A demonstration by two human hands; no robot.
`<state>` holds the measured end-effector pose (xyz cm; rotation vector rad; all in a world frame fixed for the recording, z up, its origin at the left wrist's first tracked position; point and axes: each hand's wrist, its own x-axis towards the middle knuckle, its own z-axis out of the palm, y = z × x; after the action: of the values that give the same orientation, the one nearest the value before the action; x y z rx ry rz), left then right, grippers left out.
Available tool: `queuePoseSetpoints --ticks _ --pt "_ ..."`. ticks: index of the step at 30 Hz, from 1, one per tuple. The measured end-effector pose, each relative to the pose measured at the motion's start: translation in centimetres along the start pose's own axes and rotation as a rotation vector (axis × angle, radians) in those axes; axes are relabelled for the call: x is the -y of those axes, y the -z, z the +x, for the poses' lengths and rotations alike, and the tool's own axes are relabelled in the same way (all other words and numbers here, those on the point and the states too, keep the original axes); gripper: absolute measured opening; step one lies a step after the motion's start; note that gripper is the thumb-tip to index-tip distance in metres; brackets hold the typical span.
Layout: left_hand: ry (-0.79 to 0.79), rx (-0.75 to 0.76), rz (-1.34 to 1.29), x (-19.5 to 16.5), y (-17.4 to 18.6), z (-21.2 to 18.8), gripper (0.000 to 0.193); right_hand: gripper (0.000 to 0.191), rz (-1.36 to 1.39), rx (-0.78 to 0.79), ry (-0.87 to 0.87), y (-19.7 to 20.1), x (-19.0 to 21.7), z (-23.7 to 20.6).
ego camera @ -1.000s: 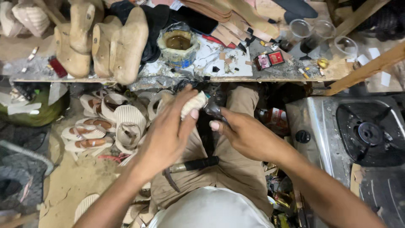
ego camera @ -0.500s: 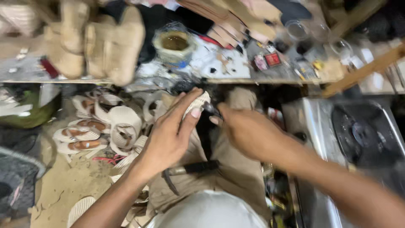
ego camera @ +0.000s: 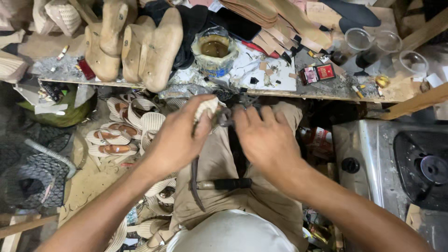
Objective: The person holds a woven shoe upper on their lap, trims the sole edge with a blade, and hammers the sole to seat it. They then fit an insole board into the shoe, press the parts together, and set the finished shoe onto a pile of completed shoes beside them.
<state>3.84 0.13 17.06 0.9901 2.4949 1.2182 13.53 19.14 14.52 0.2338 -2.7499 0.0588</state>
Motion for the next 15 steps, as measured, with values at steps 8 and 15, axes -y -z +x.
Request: queuePoseSetpoints --ticks 8,15 --pt "-0.322 0.041 0.036 -0.4 -1.9 -0.3 0.044 0.029 0.614 0.605 -0.246 4.7 -3.0 0.9" --pt "-0.147 0.153 -0.145 -0.6 -1.5 0.3 0.045 0.027 0.412 0.594 -0.24 4.7 -2.5 0.6"
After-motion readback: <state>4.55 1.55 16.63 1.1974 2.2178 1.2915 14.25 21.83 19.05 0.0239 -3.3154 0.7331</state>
